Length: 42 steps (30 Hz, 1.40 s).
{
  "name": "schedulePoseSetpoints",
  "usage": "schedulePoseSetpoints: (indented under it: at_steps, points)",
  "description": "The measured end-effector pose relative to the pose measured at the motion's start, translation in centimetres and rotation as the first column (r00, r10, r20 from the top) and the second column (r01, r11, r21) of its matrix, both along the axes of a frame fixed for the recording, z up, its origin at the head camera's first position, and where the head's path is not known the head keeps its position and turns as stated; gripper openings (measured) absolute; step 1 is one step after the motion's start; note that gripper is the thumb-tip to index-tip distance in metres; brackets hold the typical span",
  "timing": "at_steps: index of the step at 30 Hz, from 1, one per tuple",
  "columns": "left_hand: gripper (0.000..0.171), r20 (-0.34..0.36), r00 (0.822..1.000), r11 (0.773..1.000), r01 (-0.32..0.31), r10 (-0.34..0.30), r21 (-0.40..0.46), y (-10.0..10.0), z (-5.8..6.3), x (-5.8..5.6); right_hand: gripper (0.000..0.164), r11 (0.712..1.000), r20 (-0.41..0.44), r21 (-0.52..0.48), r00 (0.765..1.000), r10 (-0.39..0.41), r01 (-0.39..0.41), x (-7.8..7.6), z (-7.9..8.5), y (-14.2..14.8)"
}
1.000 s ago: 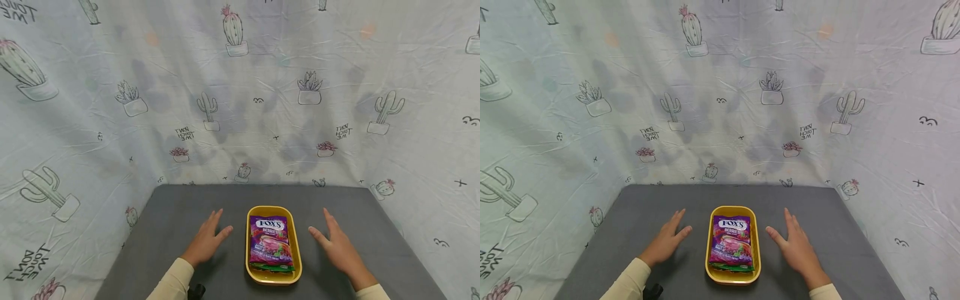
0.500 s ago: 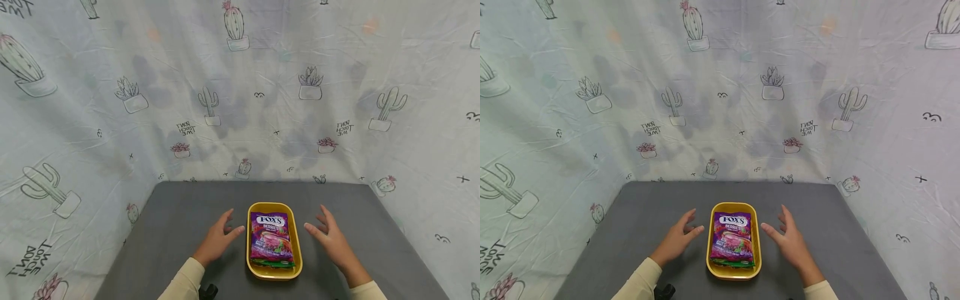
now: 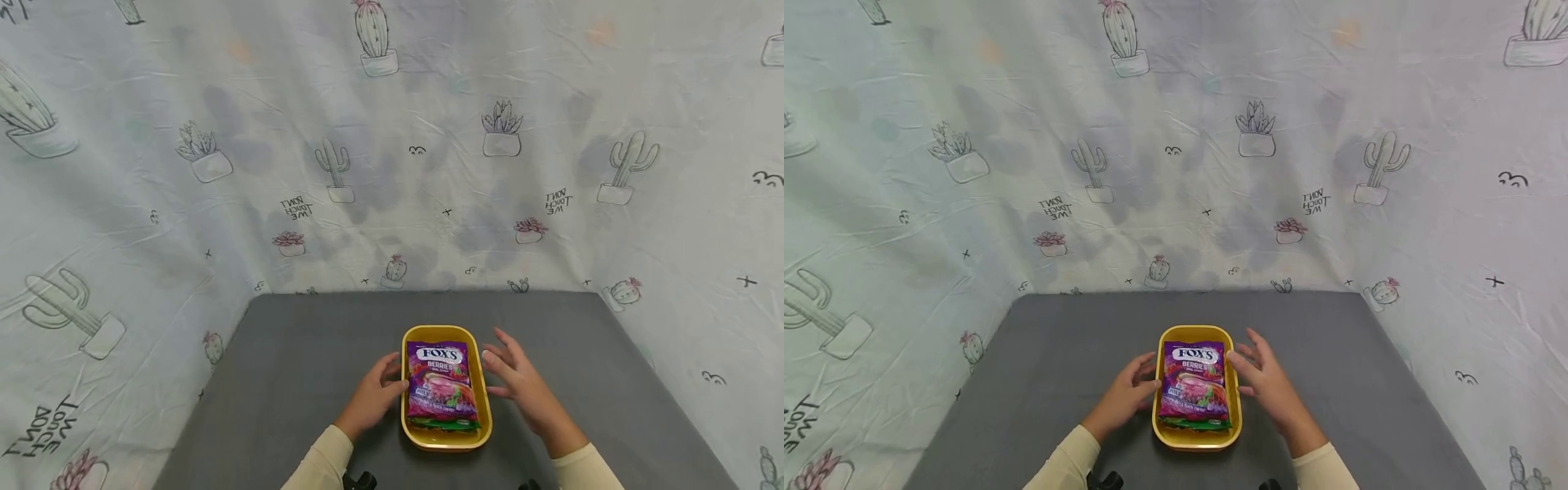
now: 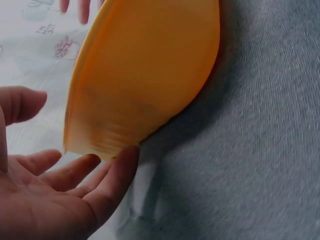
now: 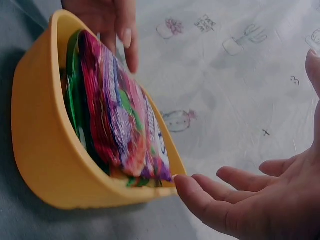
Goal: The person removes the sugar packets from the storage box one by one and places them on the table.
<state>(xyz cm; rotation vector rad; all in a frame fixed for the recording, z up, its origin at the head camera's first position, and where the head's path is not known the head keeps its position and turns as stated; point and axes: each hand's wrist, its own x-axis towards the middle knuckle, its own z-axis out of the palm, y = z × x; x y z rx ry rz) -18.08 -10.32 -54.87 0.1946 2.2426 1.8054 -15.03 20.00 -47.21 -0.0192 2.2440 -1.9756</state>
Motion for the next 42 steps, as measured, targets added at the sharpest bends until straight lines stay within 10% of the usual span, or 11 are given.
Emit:
schedulePoseSetpoints:
  at_steps: [16, 33, 42]
  points:
    - [0.057, 0.081, 0.997, 0.996, -0.017, 0.01, 0.083, 0.8, -0.6, -0.1, 0.089, 0.999, 0.106, -0.025, 0.993, 0.051, -0.049, -0.4, -1.2, -3.1]
    - [0.059, 0.087, 0.996, 0.995, 0.003, -0.012, 0.099, 0.7, -1.0, -0.1, 0.095, 0.947, 0.066, 0.319, 0.996, -0.062, 0.038, -0.5, -1.8, -6.5]
    - [0.059, 0.087, 0.996, 0.994, 0.002, -0.011, 0.106, 0.5, -1.3, -0.1, 0.087, 0.94, 0.026, 0.327, 0.994, -0.107, 0.093, -0.7, -1.6, -6.2]
